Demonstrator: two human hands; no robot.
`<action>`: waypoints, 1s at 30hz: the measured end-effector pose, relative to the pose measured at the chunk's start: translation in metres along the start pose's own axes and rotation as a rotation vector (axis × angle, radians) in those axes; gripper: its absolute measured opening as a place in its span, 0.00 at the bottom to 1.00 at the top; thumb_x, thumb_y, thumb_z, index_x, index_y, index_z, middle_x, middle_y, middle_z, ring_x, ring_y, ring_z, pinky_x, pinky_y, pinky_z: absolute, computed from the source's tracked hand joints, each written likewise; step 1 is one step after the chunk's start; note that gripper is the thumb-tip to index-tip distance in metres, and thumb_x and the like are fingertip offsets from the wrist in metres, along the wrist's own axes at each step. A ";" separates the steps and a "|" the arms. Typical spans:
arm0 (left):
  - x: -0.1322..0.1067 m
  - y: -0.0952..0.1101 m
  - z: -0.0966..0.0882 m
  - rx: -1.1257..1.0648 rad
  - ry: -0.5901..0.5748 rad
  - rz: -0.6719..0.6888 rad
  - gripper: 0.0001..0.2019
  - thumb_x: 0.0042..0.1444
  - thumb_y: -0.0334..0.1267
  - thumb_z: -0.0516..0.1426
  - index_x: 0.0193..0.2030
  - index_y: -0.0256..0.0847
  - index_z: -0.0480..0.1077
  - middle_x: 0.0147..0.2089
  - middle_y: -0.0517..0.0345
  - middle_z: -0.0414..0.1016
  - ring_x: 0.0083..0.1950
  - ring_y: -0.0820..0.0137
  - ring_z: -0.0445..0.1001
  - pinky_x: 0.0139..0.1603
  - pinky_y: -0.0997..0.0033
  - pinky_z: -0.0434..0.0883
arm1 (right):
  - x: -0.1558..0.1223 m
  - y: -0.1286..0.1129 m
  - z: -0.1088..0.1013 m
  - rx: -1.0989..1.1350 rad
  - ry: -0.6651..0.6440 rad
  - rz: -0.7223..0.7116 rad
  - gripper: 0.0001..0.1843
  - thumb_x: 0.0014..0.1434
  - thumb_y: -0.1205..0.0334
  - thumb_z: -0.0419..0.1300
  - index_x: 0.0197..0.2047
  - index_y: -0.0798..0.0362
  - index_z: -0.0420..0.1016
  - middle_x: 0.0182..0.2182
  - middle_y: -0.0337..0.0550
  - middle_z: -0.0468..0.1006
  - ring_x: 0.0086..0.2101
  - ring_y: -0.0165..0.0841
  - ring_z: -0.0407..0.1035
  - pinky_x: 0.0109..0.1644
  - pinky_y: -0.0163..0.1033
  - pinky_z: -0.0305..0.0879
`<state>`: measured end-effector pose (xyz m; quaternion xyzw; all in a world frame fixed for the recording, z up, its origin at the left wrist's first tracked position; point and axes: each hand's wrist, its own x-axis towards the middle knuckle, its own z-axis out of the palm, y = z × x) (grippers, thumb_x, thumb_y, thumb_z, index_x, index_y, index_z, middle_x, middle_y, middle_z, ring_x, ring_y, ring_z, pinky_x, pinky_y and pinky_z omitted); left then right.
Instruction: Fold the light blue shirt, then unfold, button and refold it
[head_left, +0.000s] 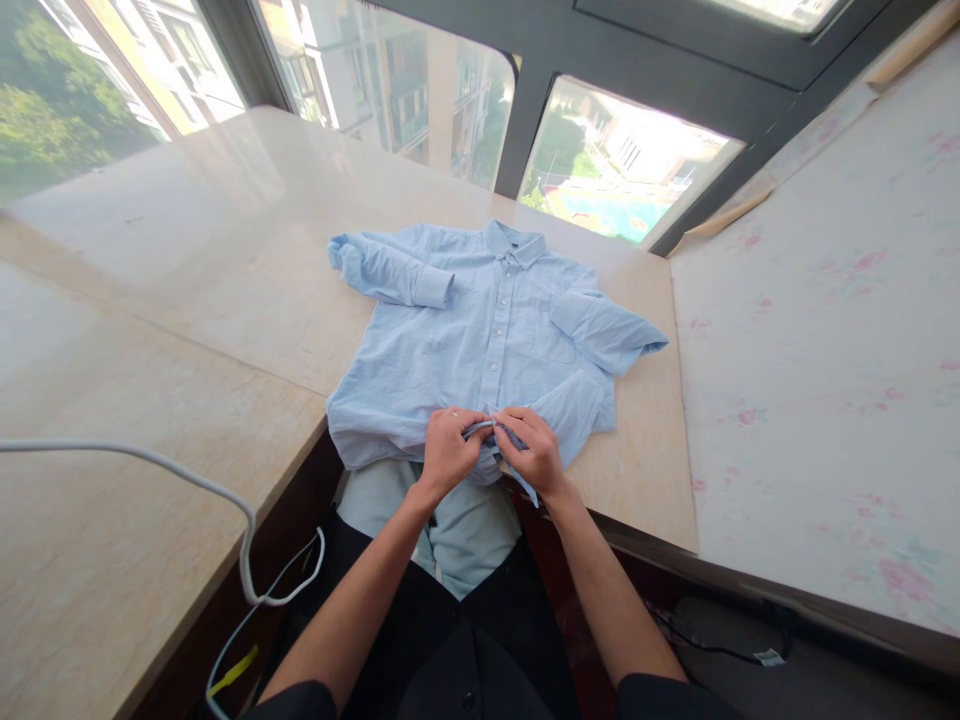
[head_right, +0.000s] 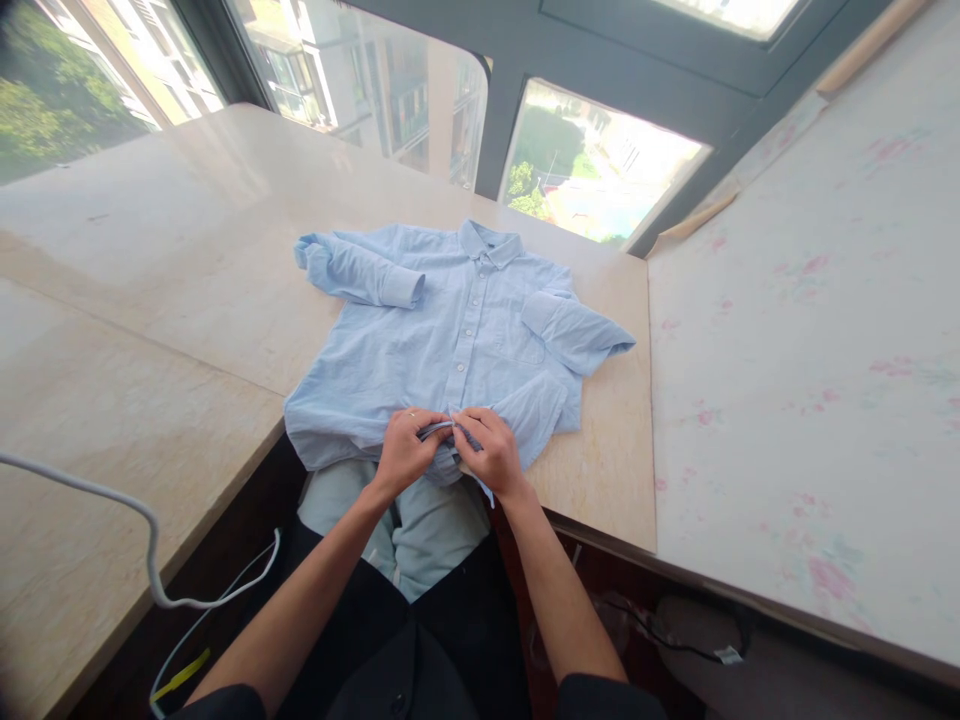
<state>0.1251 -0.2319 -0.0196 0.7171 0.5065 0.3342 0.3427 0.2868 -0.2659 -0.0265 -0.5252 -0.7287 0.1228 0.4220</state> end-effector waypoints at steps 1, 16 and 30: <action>0.000 -0.001 -0.001 -0.002 -0.016 0.009 0.06 0.56 0.34 0.61 0.37 0.46 0.80 0.38 0.58 0.82 0.42 0.65 0.77 0.51 0.61 0.65 | 0.000 0.000 0.000 -0.006 0.000 -0.016 0.15 0.63 0.67 0.57 0.50 0.47 0.77 0.41 0.47 0.79 0.43 0.37 0.74 0.49 0.45 0.72; -0.004 0.000 -0.006 -0.131 0.021 -0.023 0.04 0.56 0.36 0.60 0.36 0.44 0.78 0.37 0.58 0.81 0.42 0.65 0.76 0.52 0.61 0.66 | 0.003 -0.002 -0.004 0.036 0.035 0.082 0.07 0.61 0.65 0.58 0.41 0.49 0.77 0.37 0.46 0.79 0.39 0.36 0.73 0.45 0.44 0.71; -0.004 -0.001 -0.026 -0.219 -0.075 -0.043 0.10 0.59 0.44 0.57 0.34 0.40 0.75 0.34 0.56 0.78 0.38 0.67 0.74 0.43 0.67 0.70 | -0.014 0.003 -0.021 0.434 0.138 0.392 0.03 0.57 0.62 0.58 0.34 0.50 0.72 0.33 0.41 0.75 0.34 0.34 0.71 0.38 0.38 0.69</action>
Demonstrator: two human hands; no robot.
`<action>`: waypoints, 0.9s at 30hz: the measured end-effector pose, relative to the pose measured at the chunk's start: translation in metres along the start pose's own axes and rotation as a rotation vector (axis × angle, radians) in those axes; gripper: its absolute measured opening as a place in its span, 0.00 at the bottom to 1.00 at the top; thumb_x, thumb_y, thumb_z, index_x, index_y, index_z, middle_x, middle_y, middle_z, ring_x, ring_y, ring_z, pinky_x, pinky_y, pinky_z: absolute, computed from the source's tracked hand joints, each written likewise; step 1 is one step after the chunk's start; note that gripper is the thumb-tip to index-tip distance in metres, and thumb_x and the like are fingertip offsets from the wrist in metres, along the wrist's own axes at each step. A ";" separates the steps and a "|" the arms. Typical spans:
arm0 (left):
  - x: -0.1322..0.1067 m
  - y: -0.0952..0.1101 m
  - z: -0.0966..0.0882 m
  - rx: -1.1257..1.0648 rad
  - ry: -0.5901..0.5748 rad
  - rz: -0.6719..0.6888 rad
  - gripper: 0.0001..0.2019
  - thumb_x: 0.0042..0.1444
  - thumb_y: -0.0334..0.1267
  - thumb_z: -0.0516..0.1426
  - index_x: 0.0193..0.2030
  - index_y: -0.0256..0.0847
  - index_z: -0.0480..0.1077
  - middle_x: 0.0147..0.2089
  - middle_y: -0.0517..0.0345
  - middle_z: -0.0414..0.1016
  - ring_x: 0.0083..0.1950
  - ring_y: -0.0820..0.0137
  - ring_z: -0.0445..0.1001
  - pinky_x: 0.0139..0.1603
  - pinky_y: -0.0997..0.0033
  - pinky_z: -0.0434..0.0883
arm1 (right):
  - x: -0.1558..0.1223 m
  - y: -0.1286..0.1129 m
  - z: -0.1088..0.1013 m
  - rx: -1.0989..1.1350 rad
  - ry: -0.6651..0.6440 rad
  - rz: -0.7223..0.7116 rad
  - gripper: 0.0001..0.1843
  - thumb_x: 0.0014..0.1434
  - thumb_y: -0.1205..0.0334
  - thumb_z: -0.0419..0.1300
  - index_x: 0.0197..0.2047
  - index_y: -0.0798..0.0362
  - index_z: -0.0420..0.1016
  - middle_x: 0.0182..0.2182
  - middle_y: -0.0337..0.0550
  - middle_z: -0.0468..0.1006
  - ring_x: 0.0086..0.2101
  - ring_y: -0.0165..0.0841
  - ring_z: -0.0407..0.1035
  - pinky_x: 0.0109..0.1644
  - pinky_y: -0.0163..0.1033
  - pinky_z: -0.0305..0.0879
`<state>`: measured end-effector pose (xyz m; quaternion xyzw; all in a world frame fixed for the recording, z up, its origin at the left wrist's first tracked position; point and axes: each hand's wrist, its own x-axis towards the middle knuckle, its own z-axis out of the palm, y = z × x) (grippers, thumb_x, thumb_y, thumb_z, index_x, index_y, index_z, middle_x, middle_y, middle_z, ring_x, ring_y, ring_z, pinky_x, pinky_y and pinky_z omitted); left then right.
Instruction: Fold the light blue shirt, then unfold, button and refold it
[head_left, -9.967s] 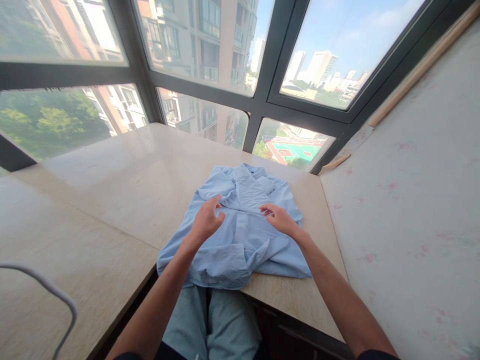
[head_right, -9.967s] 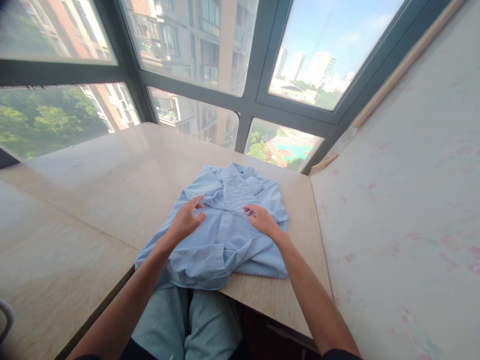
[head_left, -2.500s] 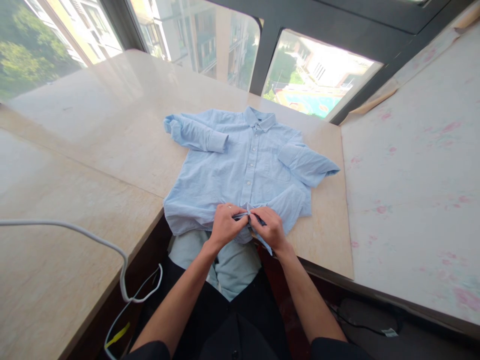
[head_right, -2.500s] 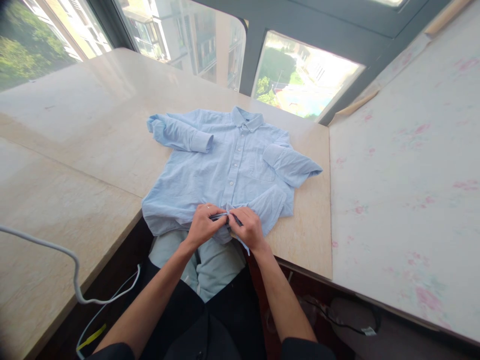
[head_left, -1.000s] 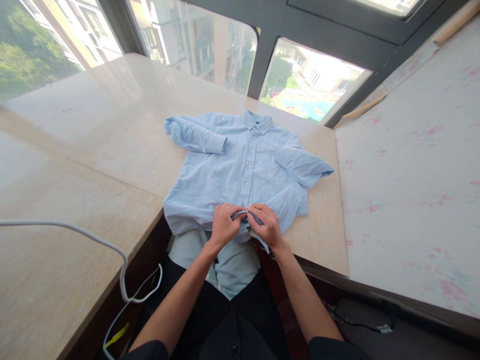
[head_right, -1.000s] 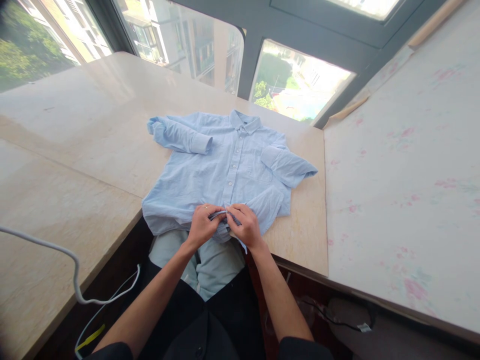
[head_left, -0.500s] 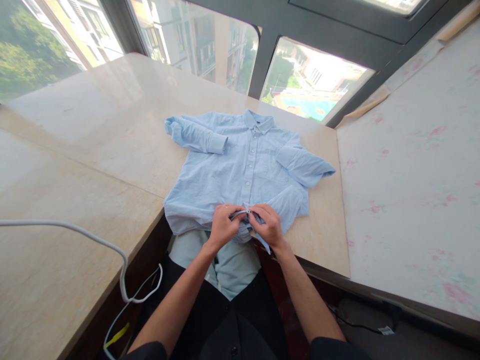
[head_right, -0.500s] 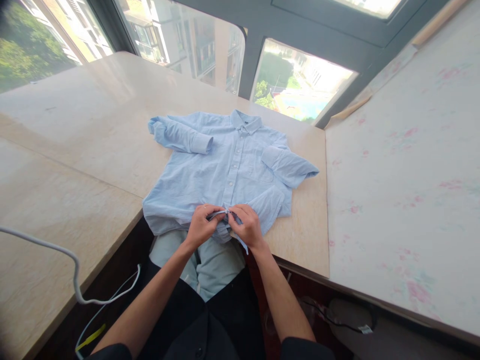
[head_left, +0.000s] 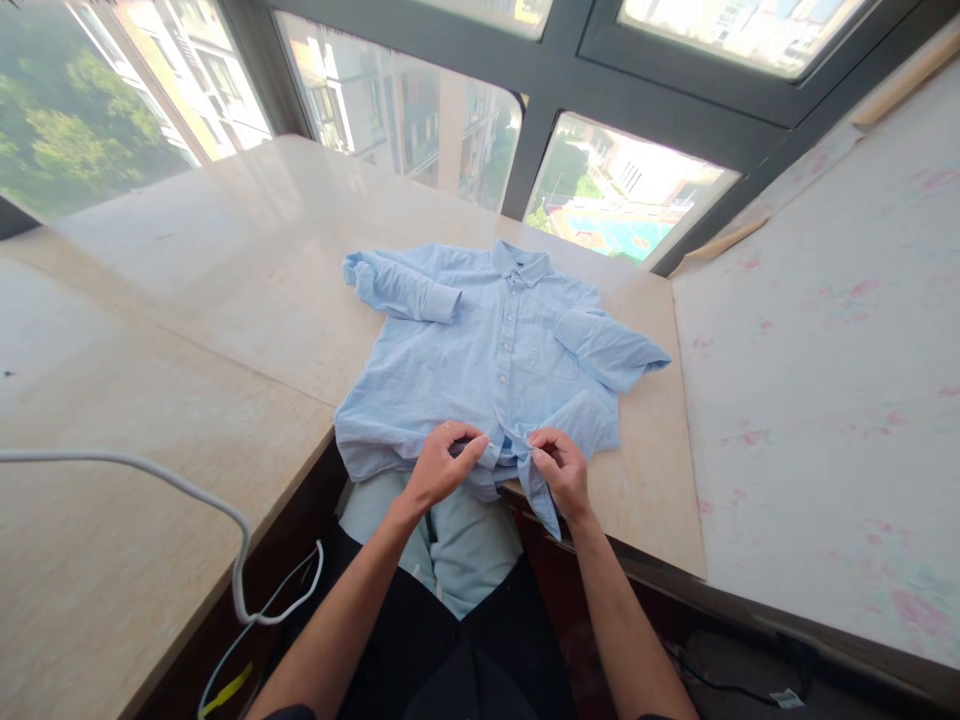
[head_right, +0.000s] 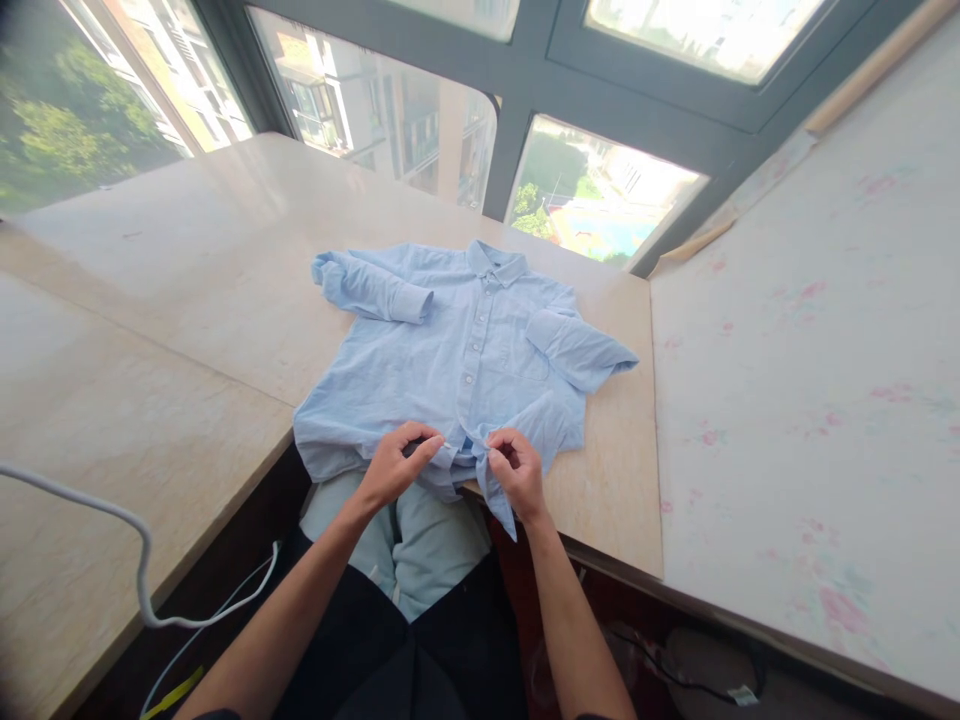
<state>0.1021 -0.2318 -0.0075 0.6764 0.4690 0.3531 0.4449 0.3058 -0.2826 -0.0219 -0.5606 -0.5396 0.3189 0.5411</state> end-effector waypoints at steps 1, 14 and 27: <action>0.001 0.002 0.002 0.044 0.003 0.003 0.10 0.59 0.44 0.57 0.36 0.40 0.75 0.35 0.56 0.77 0.39 0.66 0.74 0.44 0.67 0.70 | -0.001 -0.001 -0.001 -0.003 -0.046 0.017 0.03 0.57 0.62 0.58 0.34 0.50 0.72 0.33 0.41 0.75 0.34 0.34 0.71 0.38 0.38 0.69; 0.029 0.008 0.035 0.652 0.074 0.183 0.12 0.55 0.35 0.60 0.47 0.45 0.76 0.56 0.44 0.71 0.57 0.52 0.67 0.53 0.53 0.65 | 0.003 -0.019 0.005 -0.310 -0.198 0.014 0.19 0.50 0.72 0.54 0.46 0.52 0.72 0.33 0.39 0.73 0.34 0.33 0.69 0.43 0.41 0.70; 0.040 -0.009 0.038 0.538 0.032 0.272 0.06 0.60 0.33 0.58 0.42 0.42 0.75 0.48 0.52 0.79 0.55 0.60 0.71 0.54 0.56 0.60 | 0.051 -0.030 0.019 -0.576 -0.303 -0.111 0.09 0.60 0.66 0.59 0.43 0.49 0.79 0.40 0.47 0.81 0.42 0.41 0.74 0.50 0.48 0.69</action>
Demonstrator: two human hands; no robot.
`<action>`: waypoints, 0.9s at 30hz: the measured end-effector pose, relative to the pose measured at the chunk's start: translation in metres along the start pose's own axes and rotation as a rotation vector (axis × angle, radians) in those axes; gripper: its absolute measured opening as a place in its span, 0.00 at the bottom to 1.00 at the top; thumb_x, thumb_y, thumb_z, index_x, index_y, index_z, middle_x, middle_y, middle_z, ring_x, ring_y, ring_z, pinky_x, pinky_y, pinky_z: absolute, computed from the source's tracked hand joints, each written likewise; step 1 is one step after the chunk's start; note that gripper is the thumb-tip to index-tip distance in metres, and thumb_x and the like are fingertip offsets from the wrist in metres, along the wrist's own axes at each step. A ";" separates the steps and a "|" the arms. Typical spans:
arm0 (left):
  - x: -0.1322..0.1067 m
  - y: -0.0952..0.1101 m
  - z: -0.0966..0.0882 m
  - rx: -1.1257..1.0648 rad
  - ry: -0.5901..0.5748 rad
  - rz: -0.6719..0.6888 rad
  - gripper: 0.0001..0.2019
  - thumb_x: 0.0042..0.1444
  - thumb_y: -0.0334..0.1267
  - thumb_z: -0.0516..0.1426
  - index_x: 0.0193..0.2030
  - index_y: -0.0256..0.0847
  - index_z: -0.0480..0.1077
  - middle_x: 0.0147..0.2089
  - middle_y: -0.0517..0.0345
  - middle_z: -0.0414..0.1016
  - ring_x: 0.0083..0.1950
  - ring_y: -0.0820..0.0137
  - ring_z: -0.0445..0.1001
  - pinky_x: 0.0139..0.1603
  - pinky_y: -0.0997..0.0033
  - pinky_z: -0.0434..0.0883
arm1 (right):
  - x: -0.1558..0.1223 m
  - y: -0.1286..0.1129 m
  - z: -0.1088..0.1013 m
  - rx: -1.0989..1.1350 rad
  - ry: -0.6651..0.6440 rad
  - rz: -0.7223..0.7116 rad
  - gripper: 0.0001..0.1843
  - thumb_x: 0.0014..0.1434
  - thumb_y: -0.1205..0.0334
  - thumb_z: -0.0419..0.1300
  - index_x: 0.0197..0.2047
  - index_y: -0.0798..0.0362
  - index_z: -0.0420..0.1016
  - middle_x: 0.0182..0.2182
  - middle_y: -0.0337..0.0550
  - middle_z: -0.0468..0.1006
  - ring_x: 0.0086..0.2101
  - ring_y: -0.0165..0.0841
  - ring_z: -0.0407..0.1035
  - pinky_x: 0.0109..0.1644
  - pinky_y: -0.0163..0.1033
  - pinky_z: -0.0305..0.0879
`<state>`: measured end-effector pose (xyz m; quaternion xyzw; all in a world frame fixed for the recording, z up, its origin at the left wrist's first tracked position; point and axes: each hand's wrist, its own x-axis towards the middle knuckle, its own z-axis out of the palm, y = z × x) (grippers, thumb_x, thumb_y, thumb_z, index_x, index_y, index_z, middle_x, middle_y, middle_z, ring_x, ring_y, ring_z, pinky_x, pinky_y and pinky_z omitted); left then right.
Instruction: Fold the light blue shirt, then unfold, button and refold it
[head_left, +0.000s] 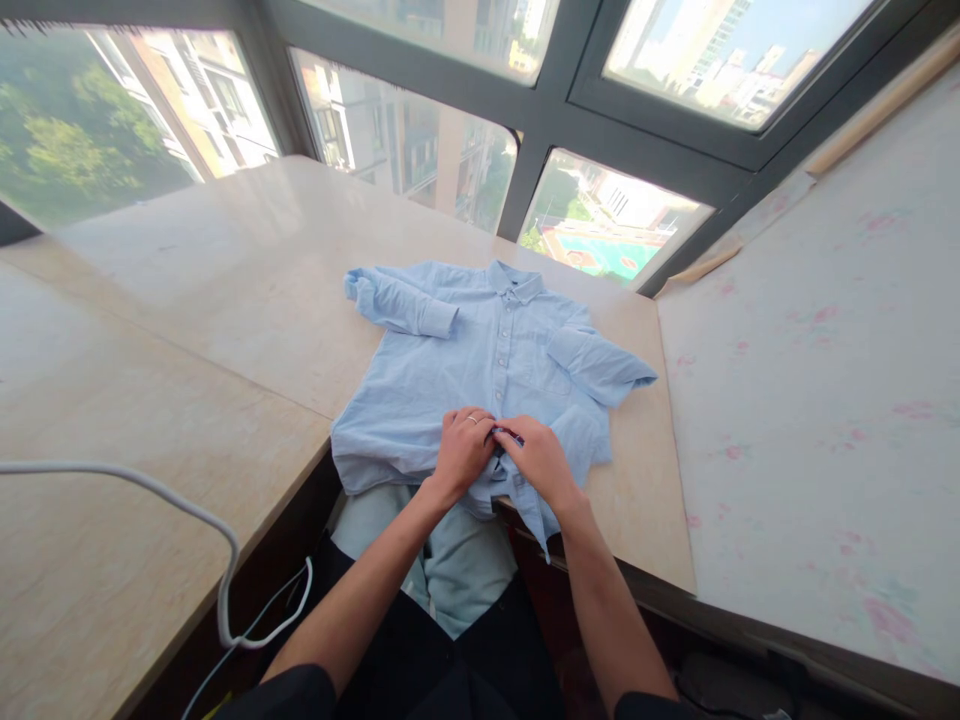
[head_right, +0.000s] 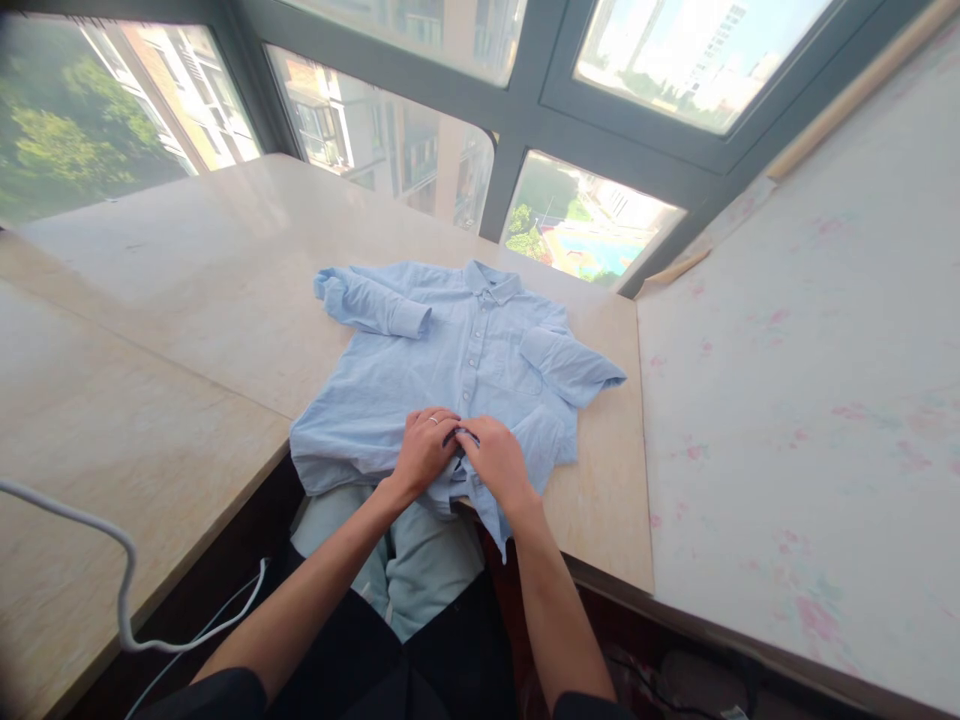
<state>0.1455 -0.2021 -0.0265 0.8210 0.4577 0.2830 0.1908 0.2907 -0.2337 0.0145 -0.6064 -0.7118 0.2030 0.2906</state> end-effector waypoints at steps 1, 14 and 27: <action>0.000 -0.001 0.000 -0.005 0.002 0.001 0.05 0.60 0.35 0.58 0.42 0.42 0.75 0.48 0.52 0.79 0.54 0.60 0.71 0.54 0.56 0.60 | 0.002 0.005 0.000 0.041 -0.003 0.022 0.09 0.61 0.65 0.58 0.40 0.49 0.79 0.39 0.46 0.82 0.41 0.40 0.75 0.49 0.47 0.69; -0.001 0.001 -0.004 0.028 -0.059 0.012 0.06 0.63 0.38 0.56 0.44 0.43 0.73 0.47 0.54 0.77 0.52 0.61 0.69 0.53 0.58 0.60 | -0.003 0.039 0.011 0.468 0.066 0.305 0.12 0.56 0.53 0.60 0.36 0.53 0.77 0.32 0.43 0.80 0.33 0.35 0.72 0.40 0.39 0.67; -0.001 0.001 -0.001 0.038 -0.045 -0.052 0.08 0.60 0.29 0.53 0.41 0.42 0.73 0.45 0.51 0.77 0.50 0.60 0.69 0.51 0.58 0.60 | -0.004 0.021 0.018 0.075 0.076 0.015 0.11 0.56 0.62 0.58 0.43 0.52 0.76 0.40 0.48 0.81 0.41 0.39 0.74 0.49 0.44 0.69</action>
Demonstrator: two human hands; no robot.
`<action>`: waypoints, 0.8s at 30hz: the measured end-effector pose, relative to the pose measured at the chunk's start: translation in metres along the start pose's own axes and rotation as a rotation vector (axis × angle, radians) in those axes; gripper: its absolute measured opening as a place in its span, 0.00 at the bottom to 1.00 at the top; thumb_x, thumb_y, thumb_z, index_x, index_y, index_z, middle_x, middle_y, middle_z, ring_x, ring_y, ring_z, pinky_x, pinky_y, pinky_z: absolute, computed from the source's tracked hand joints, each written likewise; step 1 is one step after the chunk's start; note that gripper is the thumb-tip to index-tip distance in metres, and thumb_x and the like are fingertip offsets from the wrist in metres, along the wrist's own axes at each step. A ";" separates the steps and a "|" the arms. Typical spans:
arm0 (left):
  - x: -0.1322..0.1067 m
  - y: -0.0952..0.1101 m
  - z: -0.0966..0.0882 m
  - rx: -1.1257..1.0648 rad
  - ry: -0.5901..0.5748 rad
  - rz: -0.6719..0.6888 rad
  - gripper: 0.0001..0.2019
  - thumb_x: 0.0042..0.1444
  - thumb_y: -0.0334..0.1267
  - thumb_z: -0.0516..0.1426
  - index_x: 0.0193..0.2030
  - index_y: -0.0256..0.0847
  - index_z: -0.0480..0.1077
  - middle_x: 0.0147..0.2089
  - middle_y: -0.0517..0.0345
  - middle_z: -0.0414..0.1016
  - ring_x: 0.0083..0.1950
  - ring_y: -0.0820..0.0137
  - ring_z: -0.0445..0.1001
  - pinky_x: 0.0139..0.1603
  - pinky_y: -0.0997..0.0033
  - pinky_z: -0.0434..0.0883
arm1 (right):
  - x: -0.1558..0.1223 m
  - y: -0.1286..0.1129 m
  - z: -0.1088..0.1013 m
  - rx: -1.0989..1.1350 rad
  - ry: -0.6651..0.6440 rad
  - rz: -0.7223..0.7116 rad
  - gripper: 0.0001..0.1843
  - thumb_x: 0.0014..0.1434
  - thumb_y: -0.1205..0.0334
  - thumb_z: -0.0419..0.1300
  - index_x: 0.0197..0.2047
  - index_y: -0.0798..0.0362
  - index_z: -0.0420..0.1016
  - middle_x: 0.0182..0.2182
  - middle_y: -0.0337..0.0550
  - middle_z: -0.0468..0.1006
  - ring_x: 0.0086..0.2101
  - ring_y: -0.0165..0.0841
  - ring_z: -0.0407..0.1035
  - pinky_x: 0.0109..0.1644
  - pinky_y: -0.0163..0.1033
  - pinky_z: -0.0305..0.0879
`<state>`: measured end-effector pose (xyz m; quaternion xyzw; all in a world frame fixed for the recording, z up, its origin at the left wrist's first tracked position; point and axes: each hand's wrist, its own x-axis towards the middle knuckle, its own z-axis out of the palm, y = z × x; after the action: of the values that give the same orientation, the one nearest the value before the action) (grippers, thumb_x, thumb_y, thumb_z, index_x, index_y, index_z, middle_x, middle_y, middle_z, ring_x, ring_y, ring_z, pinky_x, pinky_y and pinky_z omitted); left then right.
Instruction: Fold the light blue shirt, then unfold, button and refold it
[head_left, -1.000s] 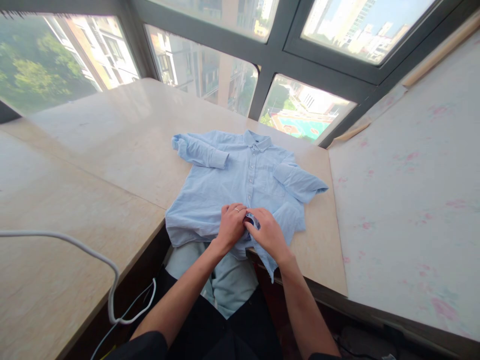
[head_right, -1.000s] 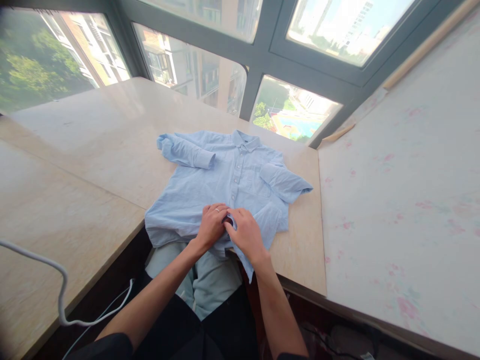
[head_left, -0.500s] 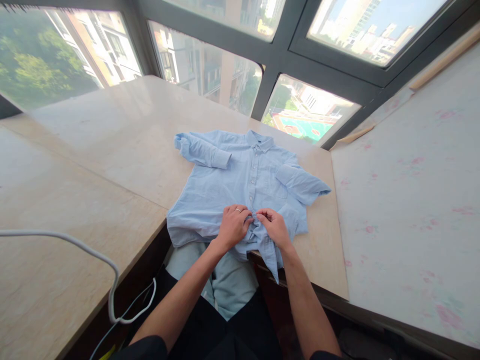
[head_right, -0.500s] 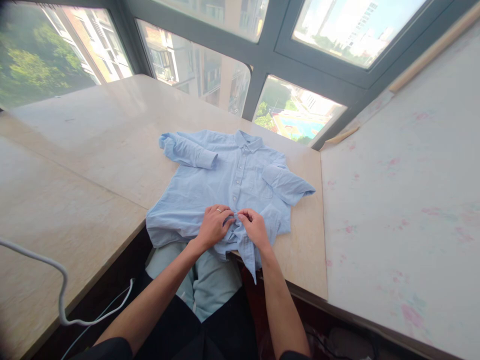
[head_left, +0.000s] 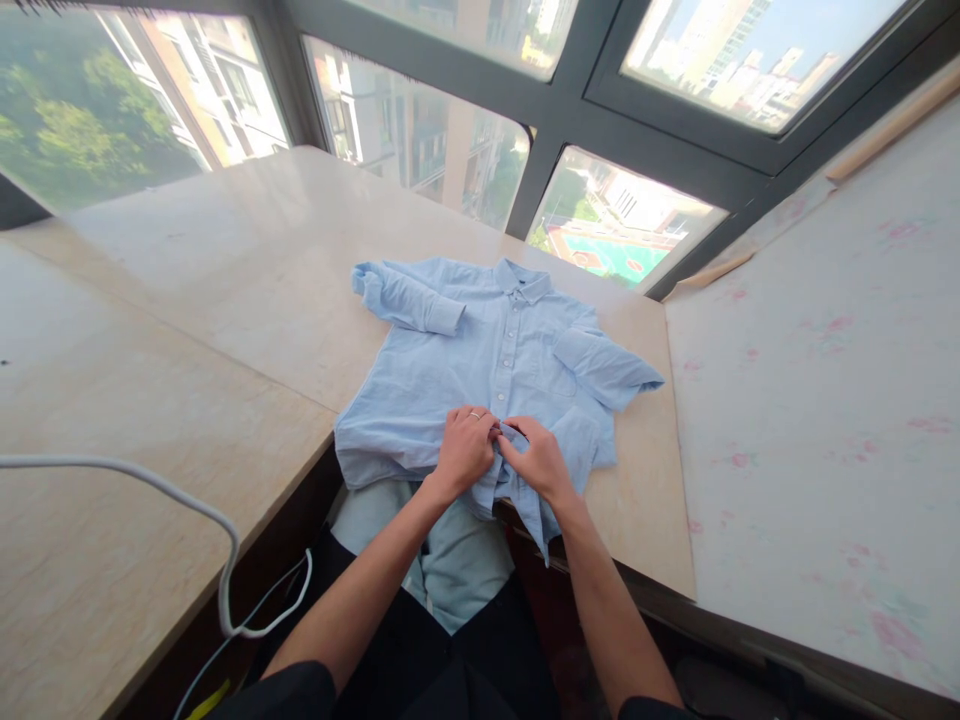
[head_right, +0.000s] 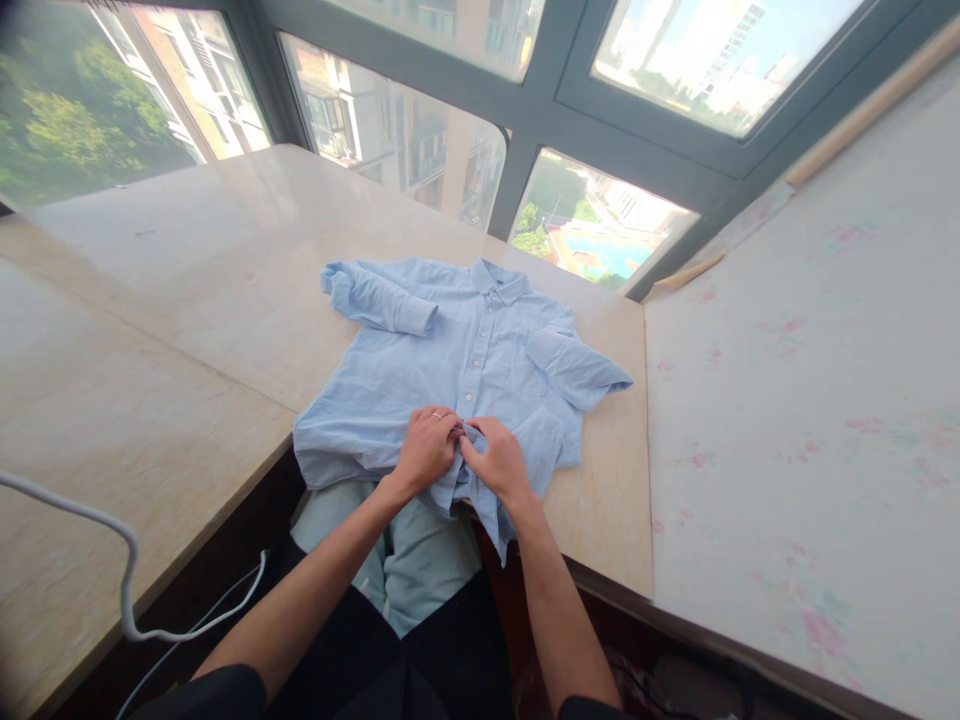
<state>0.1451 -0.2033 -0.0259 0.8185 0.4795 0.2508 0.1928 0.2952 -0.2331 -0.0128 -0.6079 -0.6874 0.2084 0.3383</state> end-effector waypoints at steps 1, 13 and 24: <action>0.000 0.000 0.000 -0.003 0.003 -0.002 0.08 0.60 0.29 0.53 0.41 0.42 0.73 0.45 0.51 0.77 0.50 0.60 0.69 0.51 0.58 0.60 | 0.000 0.000 0.001 -0.042 0.015 -0.022 0.11 0.57 0.62 0.58 0.42 0.52 0.77 0.40 0.49 0.81 0.41 0.40 0.74 0.49 0.44 0.69; -0.001 -0.001 -0.003 0.000 0.004 0.027 0.04 0.60 0.31 0.55 0.37 0.41 0.72 0.41 0.55 0.76 0.47 0.62 0.68 0.48 0.59 0.60 | 0.003 0.004 -0.003 0.027 -0.048 0.056 0.11 0.59 0.59 0.56 0.34 0.53 0.79 0.30 0.40 0.81 0.32 0.33 0.73 0.40 0.35 0.66; -0.001 -0.003 -0.005 -0.065 -0.027 0.011 0.04 0.59 0.32 0.56 0.36 0.42 0.71 0.40 0.55 0.75 0.46 0.63 0.68 0.50 0.60 0.59 | 0.011 0.022 -0.012 0.264 -0.233 0.162 0.15 0.56 0.51 0.58 0.31 0.55 0.78 0.24 0.36 0.74 0.26 0.29 0.65 0.31 0.33 0.60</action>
<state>0.1393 -0.2025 -0.0240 0.8178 0.4638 0.2565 0.2243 0.3189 -0.2194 -0.0179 -0.5832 -0.6375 0.3923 0.3155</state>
